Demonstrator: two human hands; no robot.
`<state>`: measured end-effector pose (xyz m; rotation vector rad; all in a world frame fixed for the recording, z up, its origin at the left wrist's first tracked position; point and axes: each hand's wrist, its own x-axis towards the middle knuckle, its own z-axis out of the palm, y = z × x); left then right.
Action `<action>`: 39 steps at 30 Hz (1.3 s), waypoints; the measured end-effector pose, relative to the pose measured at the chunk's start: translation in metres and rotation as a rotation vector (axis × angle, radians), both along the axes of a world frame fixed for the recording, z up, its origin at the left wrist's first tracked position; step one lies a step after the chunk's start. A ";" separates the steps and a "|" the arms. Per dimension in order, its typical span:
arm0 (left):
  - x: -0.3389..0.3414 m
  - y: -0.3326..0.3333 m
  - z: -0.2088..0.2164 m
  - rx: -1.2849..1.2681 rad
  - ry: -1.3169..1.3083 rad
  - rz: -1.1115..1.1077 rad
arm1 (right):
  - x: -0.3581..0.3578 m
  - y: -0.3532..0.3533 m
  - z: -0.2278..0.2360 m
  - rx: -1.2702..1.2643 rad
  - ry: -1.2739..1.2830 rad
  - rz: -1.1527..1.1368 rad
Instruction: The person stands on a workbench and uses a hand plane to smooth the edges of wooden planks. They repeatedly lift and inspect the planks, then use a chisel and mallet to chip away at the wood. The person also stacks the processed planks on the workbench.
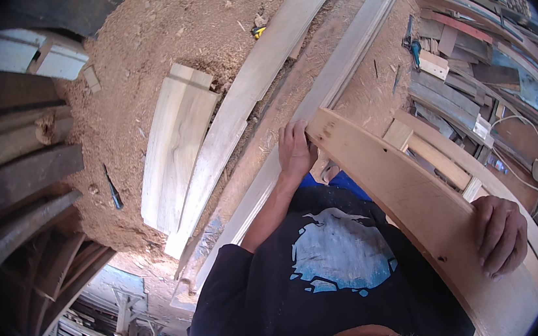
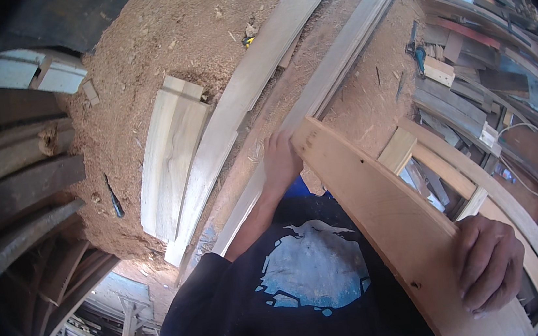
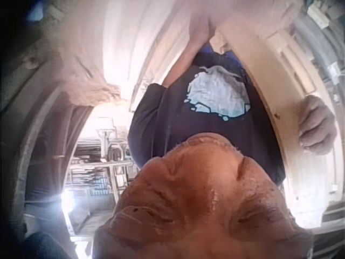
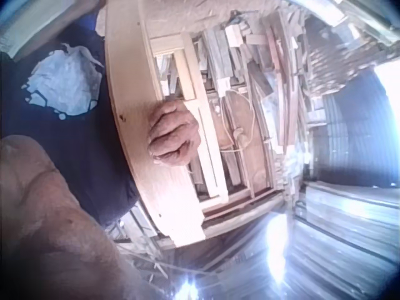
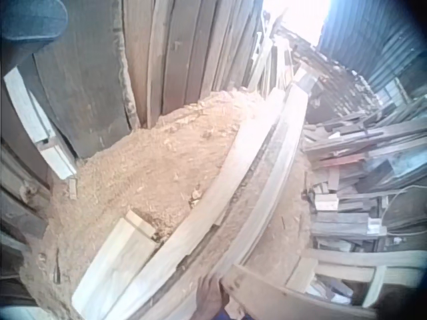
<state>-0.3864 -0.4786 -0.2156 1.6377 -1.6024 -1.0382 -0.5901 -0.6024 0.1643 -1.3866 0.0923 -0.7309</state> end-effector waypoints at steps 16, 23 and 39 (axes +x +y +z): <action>0.008 -0.013 0.006 0.076 0.118 -0.048 | 0.033 -0.013 -0.026 -0.046 -0.219 -0.164; 0.018 0.000 -0.004 0.036 0.348 0.040 | 0.026 -0.005 -0.020 -0.063 -0.216 -0.204; -0.002 0.004 -0.001 -0.001 0.009 0.047 | 0.014 -0.041 0.005 0.042 0.135 0.264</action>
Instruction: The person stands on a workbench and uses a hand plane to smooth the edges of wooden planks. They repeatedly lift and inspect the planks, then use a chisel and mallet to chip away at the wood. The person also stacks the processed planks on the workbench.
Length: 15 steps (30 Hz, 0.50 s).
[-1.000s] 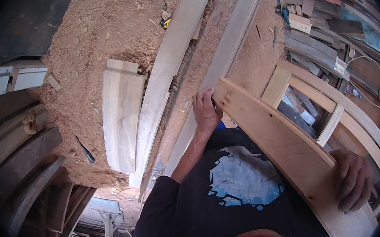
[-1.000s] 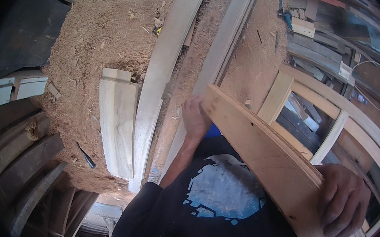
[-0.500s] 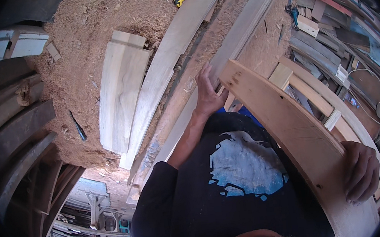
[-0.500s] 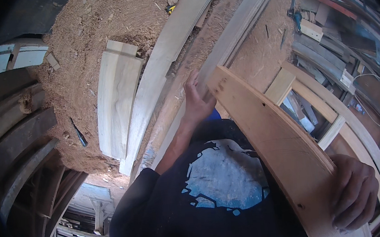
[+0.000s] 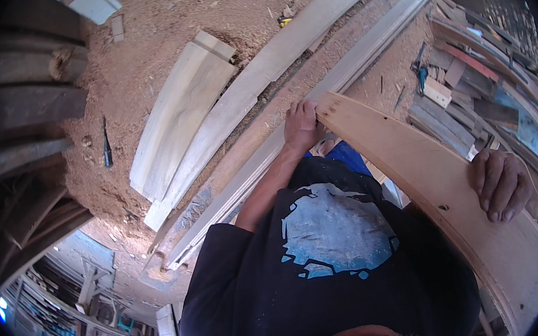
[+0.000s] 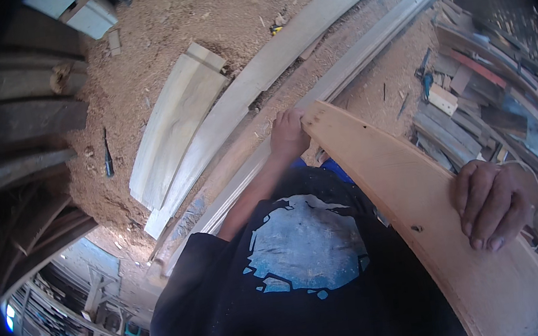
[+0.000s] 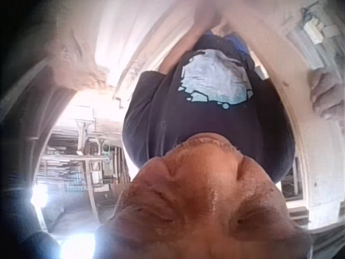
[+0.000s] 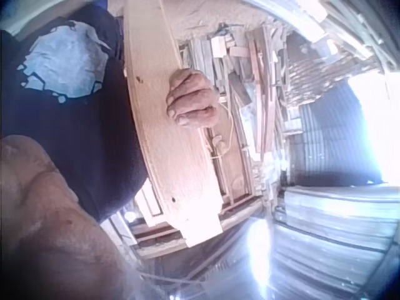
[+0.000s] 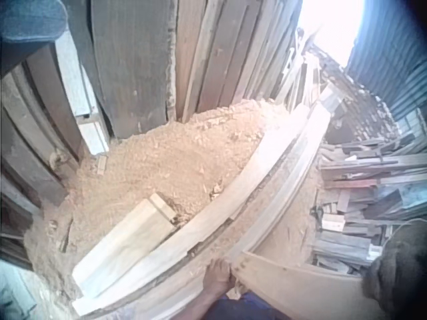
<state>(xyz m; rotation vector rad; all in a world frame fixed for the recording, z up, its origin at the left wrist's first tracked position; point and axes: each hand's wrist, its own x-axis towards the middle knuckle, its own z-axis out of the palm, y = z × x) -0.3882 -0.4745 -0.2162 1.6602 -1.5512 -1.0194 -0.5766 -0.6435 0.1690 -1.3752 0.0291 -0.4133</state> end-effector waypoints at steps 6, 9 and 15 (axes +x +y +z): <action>-0.001 0.000 -0.003 0.043 -0.121 -0.004 | 0.024 0.008 -0.016 -0.066 -0.136 -0.196; -0.002 0.001 -0.002 0.048 -0.158 0.010 | 0.028 -0.001 -0.025 -0.088 -0.165 -0.211; 0.003 0.005 -0.018 0.174 -0.172 0.035 | 0.055 0.008 -0.051 -0.138 -0.231 -0.268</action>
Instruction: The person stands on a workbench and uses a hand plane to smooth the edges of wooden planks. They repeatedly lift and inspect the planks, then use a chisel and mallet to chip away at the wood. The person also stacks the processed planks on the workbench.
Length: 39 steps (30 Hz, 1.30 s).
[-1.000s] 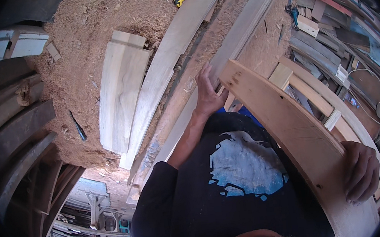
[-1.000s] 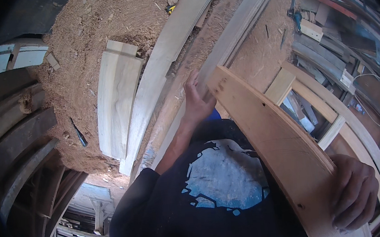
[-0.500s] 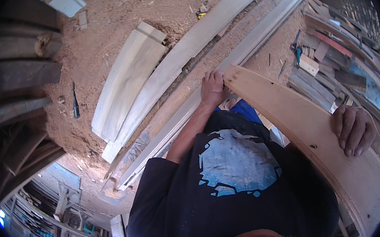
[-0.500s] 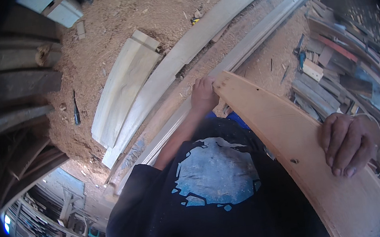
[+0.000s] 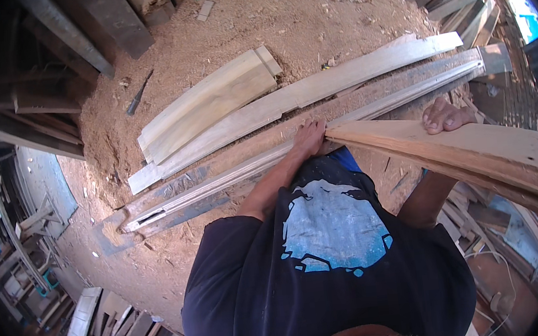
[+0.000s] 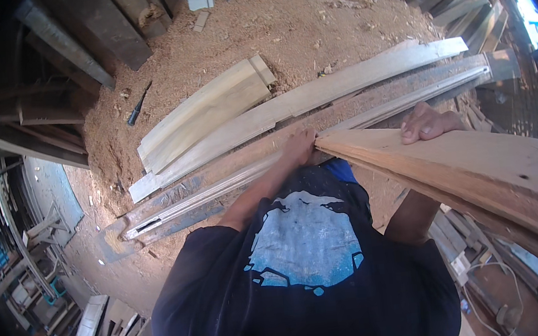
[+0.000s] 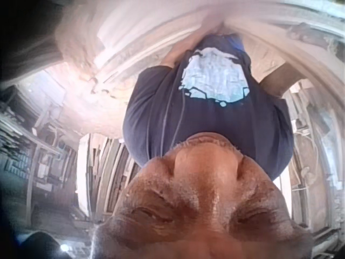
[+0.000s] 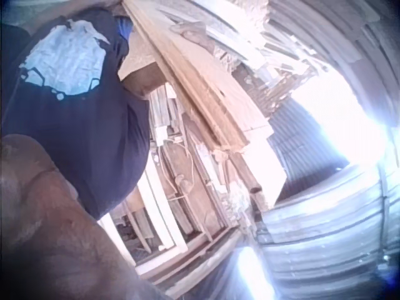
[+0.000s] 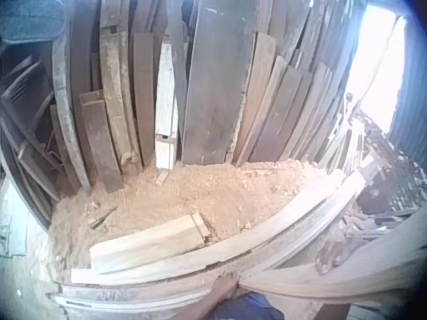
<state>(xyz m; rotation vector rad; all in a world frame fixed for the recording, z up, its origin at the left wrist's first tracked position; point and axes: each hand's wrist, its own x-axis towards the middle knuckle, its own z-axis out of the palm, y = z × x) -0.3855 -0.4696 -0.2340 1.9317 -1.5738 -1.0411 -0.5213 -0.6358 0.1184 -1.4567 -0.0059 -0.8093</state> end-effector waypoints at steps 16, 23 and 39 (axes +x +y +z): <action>0.017 0.004 0.023 0.318 -0.178 -0.171 | 0.055 -0.171 -0.026 0.222 -0.227 -0.692; 0.014 0.081 0.033 0.355 -0.467 0.201 | 0.081 -0.233 -0.106 0.492 -0.135 -0.956; 0.008 0.069 0.040 0.429 -0.497 0.294 | 0.025 -0.371 -0.358 1.034 0.736 -0.837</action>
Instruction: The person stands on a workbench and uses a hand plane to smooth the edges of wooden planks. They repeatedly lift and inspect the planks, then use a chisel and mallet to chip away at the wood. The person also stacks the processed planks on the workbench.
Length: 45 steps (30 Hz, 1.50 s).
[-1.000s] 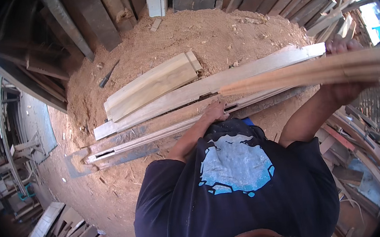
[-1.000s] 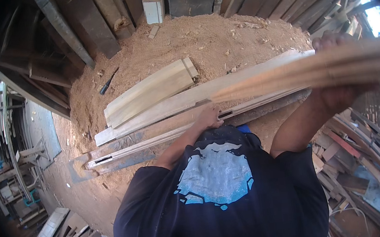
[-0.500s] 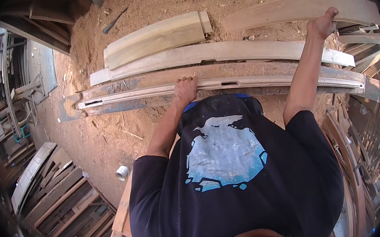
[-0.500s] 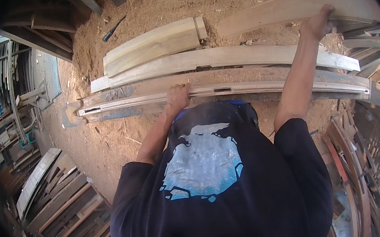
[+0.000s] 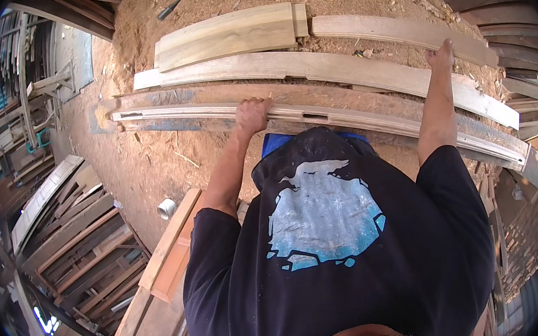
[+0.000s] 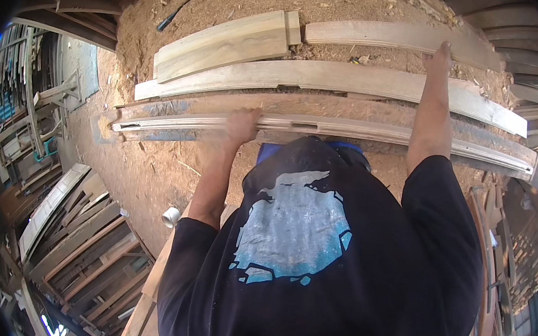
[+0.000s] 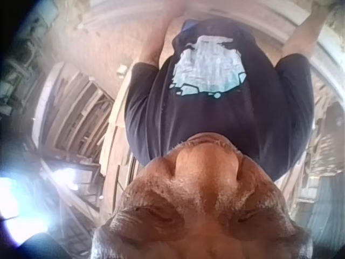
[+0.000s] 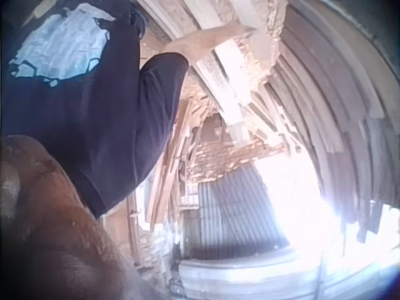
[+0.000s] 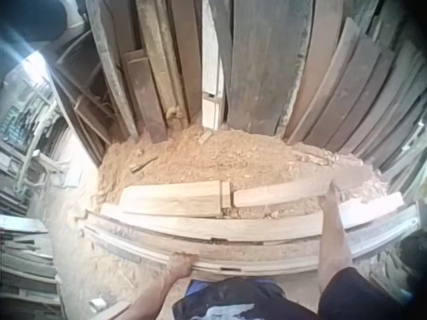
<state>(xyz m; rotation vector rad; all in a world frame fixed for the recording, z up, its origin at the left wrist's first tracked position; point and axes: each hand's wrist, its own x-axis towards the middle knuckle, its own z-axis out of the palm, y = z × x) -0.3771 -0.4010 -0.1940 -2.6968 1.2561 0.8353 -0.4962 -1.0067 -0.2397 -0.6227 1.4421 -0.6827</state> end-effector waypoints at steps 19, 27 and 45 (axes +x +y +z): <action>0.005 0.001 0.007 0.033 0.044 -0.089 | -0.126 0.252 0.062 -0.961 0.941 1.982; 0.005 0.007 -0.005 -0.006 0.041 -0.127 | -0.118 0.275 0.045 -0.918 1.354 1.987; -0.010 0.032 0.007 -0.129 -0.068 -0.004 | -0.061 0.274 0.045 -0.212 0.322 1.911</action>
